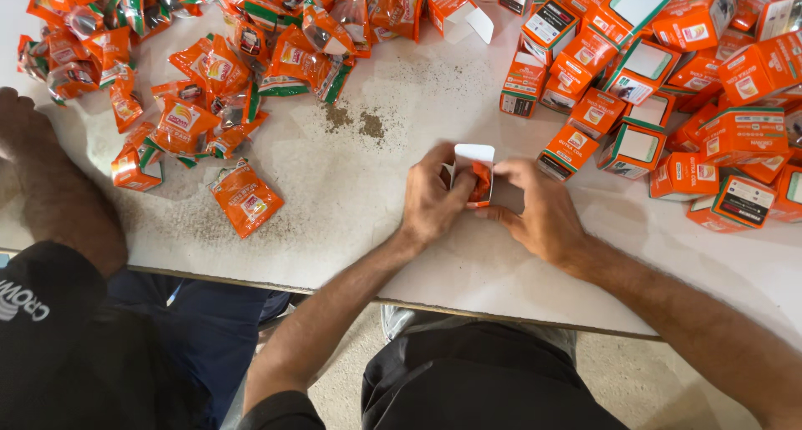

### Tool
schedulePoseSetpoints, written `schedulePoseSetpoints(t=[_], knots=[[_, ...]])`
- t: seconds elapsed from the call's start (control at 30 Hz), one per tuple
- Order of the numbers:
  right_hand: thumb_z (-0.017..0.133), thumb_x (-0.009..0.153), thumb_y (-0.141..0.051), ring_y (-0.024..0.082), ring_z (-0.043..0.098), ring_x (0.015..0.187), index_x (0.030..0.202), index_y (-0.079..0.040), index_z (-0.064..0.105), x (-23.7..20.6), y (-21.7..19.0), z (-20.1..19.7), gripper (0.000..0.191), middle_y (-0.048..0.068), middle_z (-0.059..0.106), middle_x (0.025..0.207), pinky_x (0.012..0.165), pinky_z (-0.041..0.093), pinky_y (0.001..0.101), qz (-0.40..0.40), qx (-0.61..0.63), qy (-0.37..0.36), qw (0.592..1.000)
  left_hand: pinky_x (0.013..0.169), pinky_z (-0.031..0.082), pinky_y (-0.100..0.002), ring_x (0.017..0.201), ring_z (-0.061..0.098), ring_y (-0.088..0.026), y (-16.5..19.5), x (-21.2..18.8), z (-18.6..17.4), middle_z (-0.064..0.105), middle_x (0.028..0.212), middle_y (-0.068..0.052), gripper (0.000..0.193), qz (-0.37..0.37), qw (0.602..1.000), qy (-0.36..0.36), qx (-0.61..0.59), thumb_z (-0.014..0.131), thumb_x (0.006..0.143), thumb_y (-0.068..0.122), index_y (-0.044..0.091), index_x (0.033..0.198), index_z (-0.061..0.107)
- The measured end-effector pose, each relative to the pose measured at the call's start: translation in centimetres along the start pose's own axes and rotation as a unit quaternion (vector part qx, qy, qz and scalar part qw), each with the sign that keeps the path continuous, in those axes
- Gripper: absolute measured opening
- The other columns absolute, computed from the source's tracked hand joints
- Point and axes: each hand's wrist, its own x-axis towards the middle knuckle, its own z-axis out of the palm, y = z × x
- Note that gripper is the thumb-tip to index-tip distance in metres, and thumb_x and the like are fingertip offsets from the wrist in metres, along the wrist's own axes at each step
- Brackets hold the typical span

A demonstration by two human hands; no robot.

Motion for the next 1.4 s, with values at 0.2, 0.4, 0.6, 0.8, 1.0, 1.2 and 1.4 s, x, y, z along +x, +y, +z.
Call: schedulePoseSetpoints(t=[0.2,0.4,0.6,0.8,1.0,1.2,1.4], knots=[[0.085,0.08,-0.013,0.035,0.07,0.103,0.124,-0.003,0.061,0.2,-0.2,0.0,0.051,0.016,0.072,0.116,0.087,0.054,0.0478,-0.131,-0.122,-0.01,0.984,0.063,0.052,-0.023,0.074,0.06,-0.007,0.3,0.1,-2.2,0.068,0.089,-0.004,0.032,-0.008,0.984,-0.118,-0.13,0.071,0.086,0.01,-0.003,0.113,0.062],[0.084,0.08,-0.01,0.035,0.069,0.101,0.121,-0.004,0.063,0.4,-0.5,-0.2,0.046,0.015,0.07,0.117,0.087,0.055,0.0483,-0.152,-0.131,-0.023,0.979,0.062,0.055,-0.029,0.071,0.06,-0.011,-0.2,1.2,-3.6,0.072,0.092,-0.008,0.021,-0.101,0.95,-0.17,-0.242,0.065,0.095,0.012,-0.003,0.109,0.071],[0.084,0.083,-0.012,0.033,0.071,0.104,0.112,-0.006,0.064,0.2,-0.5,-0.1,0.036,0.014,0.064,0.125,0.085,0.057,0.0441,-0.087,-0.067,-0.037,0.993,0.096,0.057,-0.041,0.111,0.067,-0.033,-0.3,-0.3,-2.2,0.068,0.123,-0.018,0.029,0.287,0.953,0.0,0.097,0.07,0.09,-0.002,-0.002,0.119,0.067],[0.081,0.085,-0.005,0.038,0.068,0.116,0.119,-0.001,0.043,-0.4,0.3,0.1,0.051,0.02,0.062,0.136,0.093,0.057,0.0419,-0.078,0.018,-0.014,0.997,0.113,0.05,-0.046,0.136,0.055,-0.039,0.3,-1.9,-3.6,0.059,0.14,-0.02,0.04,0.37,0.914,-0.113,0.118,0.083,0.084,0.008,0.0,0.118,0.063],[0.082,0.086,-0.006,0.035,0.072,0.11,0.122,-0.001,0.041,-0.3,-0.1,0.4,0.054,0.019,0.064,0.134,0.089,0.058,0.041,-0.075,0.016,-0.013,0.997,0.112,0.056,-0.041,0.134,0.063,-0.032,-0.1,-1.8,-3.2,0.067,0.137,-0.009,0.031,0.301,0.943,-0.084,0.113,0.079,0.084,0.005,0.005,0.113,0.067],[0.079,0.079,0.001,0.037,0.069,0.101,0.116,-0.005,0.056,-0.2,-0.6,0.0,0.044,0.017,0.061,0.128,0.078,0.057,0.0427,-0.082,-0.066,-0.045,0.993,0.115,0.053,-0.043,0.139,0.058,-0.032,-0.6,-2.1,-3.3,0.06,0.148,-0.01,0.034,0.412,0.87,-0.08,0.259,0.081,0.082,0.004,0.011,0.114,0.071],[0.076,0.081,0.0,0.033,0.07,0.103,0.107,-0.007,0.06,-0.3,-0.4,-0.1,0.031,0.015,0.057,0.134,0.075,0.061,0.0404,-0.091,-0.06,-0.072,0.991,0.12,0.038,-0.058,0.146,0.04,-0.046,0.3,-3.0,-4.3,0.034,0.159,-0.027,0.037,0.395,0.877,-0.057,0.269,0.08,0.084,0.016,0.01,0.119,0.071]])
